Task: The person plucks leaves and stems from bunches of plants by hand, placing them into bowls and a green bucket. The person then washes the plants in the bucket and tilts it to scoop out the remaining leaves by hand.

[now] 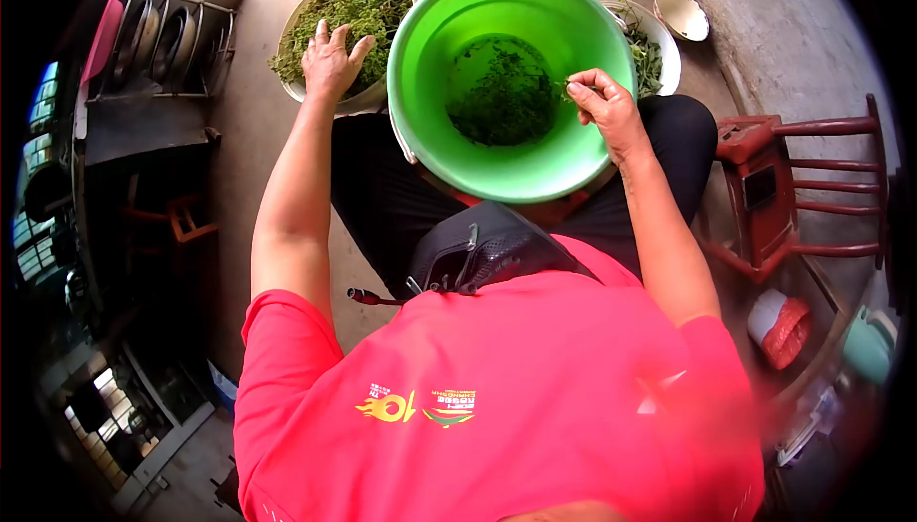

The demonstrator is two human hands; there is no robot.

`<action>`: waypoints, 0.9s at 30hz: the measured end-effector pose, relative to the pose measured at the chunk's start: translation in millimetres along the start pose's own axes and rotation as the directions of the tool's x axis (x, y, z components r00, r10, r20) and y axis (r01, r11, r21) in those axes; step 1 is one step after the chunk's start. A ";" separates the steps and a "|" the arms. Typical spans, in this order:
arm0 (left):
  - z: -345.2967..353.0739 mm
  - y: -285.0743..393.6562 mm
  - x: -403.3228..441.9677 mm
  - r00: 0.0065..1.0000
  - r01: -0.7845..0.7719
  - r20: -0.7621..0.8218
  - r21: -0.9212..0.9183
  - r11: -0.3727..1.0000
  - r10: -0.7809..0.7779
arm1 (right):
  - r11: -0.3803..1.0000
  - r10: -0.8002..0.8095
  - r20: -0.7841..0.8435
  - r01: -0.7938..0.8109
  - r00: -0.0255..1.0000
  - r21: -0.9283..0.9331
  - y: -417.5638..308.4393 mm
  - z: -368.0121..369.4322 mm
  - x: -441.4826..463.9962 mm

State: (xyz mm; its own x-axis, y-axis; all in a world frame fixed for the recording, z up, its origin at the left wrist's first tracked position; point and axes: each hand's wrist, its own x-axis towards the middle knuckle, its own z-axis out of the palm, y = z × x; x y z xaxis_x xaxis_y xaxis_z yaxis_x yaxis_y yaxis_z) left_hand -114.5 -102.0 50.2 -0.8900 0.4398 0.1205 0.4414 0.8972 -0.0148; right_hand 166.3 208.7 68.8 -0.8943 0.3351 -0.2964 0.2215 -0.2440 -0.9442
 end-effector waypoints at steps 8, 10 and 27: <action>-45.6 31.8 -43.1 0.859 -0.169 -0.511 -0.231 0.958 0.028 | 0.986 -0.073 -0.084 0.084 0.994 0.145 -35.9 -25.5 1.3; -51.4 40.0 -56.8 0.835 -0.247 -0.547 -0.285 0.926 0.054 | 0.980 -0.153 -0.232 0.178 0.961 0.092 -41.1 -43.8 11.7; -40.0 97.4 -114.7 0.927 -0.281 -0.371 -0.600 0.749 0.050 | 0.744 -0.104 0.343 0.302 0.934 -0.596 -3.8 20.2 63.3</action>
State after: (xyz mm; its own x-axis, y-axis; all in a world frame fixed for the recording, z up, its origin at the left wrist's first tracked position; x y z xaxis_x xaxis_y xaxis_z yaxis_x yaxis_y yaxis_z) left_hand 35.1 -66.6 74.7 -0.7607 0.4374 0.4795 0.6490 0.5244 0.5512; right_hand 101.1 212.4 56.6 -0.9913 0.0266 -0.1290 0.1266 0.4615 -0.8781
